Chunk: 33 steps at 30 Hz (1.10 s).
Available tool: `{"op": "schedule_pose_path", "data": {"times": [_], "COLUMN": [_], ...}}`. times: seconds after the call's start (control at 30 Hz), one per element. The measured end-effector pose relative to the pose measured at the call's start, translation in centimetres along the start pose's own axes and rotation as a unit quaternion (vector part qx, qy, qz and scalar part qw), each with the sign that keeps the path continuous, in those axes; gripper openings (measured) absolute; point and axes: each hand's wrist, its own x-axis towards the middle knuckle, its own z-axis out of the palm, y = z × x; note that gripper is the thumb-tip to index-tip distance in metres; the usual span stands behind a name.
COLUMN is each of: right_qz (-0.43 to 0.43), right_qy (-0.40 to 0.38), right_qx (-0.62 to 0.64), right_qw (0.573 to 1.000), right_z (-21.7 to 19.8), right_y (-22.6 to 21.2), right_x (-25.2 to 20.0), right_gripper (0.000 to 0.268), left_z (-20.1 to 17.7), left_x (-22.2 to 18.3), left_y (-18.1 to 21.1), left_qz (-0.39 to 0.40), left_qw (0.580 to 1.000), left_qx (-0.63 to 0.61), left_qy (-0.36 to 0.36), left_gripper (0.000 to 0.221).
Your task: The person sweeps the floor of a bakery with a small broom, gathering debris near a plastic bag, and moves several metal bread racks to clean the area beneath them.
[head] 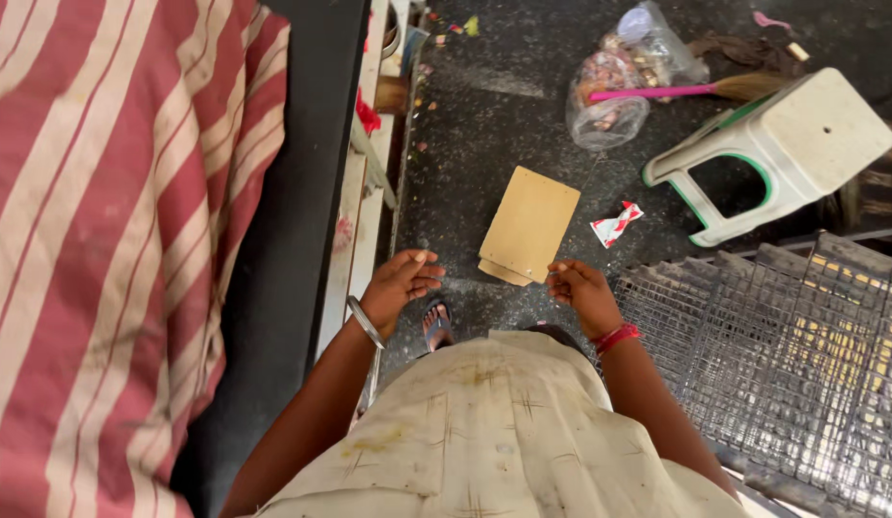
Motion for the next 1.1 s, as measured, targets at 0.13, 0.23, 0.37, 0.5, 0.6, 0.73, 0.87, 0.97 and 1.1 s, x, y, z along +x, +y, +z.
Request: {"op": "schedule_pose_path", "data": {"times": [0.13, 0.23, 0.37, 0.5, 0.6, 0.73, 0.87, 0.97, 1.1], "right_qz": [0.032, 0.043, 0.085, 0.092, 0.104, 0.123, 0.034, -0.051, -0.081], "right_qy": [0.046, 0.084, 0.136, 0.124, 0.12, 0.095, 0.077, 0.064, 0.049], "right_qx": [0.019, 0.091, 0.132, 0.137, 0.116, 0.103, 0.059, -0.028, -0.047], "right_qw": [0.998, 0.991, 0.978, 0.979, 0.98, 0.982, 0.995, 0.996, 0.994], "right_z": [-1.6, -4.1, -5.6, -6.6, -8.0, -12.0, -17.4, -20.0, -21.7], "right_y": [0.5, 1.9, 3.4, 2.1, 0.1, -5.2, -13.9, -19.6, -28.1], "right_x": [0.6, 1.3, 4.3, 9.3, 13.4, 20.8, 28.5, 32.2, 38.7], "right_gripper": [0.03, 0.033, 0.031, 0.031, 0.03, 0.031, 0.028, 0.025, 0.027], "left_z": [0.6, 2.0, 3.4, 3.9, 4.1, 6.9, 12.5, 15.2, 16.5], "left_x": [3.9, 7.4, 12.3, 18.3, 24.2, 30.3, 35.0, 39.2, 43.4], "left_y": [1.5, 1.5, 3.0, 5.3, 7.6, 13.0, 18.3, 20.8, 22.4], "left_qz": [0.003, -0.016, -0.035, -0.055, -0.04, -0.006, -0.018, -0.005, 0.007], "left_qw": [0.999, 0.997, 0.993, 0.992, 0.994, 0.998, 0.999, 0.999, 0.998], "left_qx": [0.013, -0.004, 0.01, 0.073, 0.065, 0.046, 0.035, 0.028, 0.004], "left_qy": [-0.038, -0.073, -0.111, -0.081, -0.076, -0.039, -0.009, -0.034, -0.06], "left_gripper": [0.038, 0.039, 0.039, 0.04, 0.04, 0.04, 0.038, 0.038, 0.037]}}
